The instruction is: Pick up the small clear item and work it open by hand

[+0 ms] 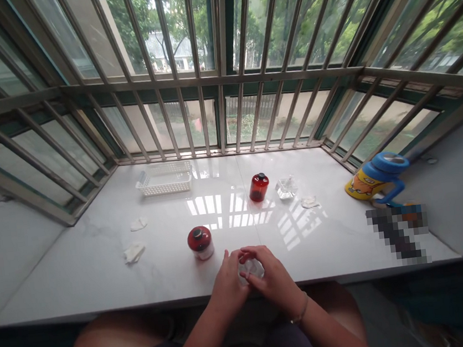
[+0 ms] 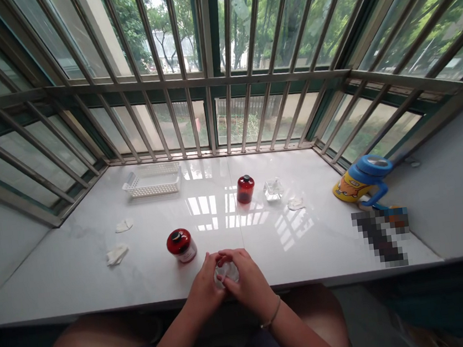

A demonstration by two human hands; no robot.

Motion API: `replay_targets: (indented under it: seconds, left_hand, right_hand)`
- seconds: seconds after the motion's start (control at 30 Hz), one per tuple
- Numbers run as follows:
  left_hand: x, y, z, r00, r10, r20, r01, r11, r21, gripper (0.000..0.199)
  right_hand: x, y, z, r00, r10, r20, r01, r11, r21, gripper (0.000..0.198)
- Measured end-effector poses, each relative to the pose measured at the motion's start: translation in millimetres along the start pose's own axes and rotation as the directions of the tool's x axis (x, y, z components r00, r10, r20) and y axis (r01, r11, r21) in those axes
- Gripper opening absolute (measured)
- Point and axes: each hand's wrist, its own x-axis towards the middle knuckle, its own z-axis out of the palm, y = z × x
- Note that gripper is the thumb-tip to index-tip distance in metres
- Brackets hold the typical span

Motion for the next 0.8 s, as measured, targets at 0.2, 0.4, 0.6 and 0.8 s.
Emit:
replay_targets:
  seconds: [0.2,0.4,0.6,0.8]
  left_hand:
    - [0.5,1.4,-0.1,1.000,0.003,-0.001,-0.003,1.000,-0.016,0.060]
    - [0.1,0.8,-0.5,1.000,-0.013,0.006,0.013,0.999,-0.034,0.067]
    - [2.2,4.5,-1.3,1.000,-0.020,0.007,0.021,0.999,-0.045,0.063]
    - [1.4,6.7,-2.2,1.000,-0.023,-0.006,0.023,0.998,-0.058,0.061]
  right_hand:
    - [1.0,4.6,1.3,0.998,0.022,-0.060,-0.023,1.000,-0.019,0.053]
    - [1.2,8.6,-1.4,0.994,0.034,-0.104,-0.044,0.995,-0.094,0.059]
    - [1.5,8.4,-8.9,1.000,-0.019,-0.001,0.019,0.997,-0.081,0.054]
    - [0.2,8.0,-17.0,0.995,-0.050,0.089,0.055,0.997,-0.062,0.047]
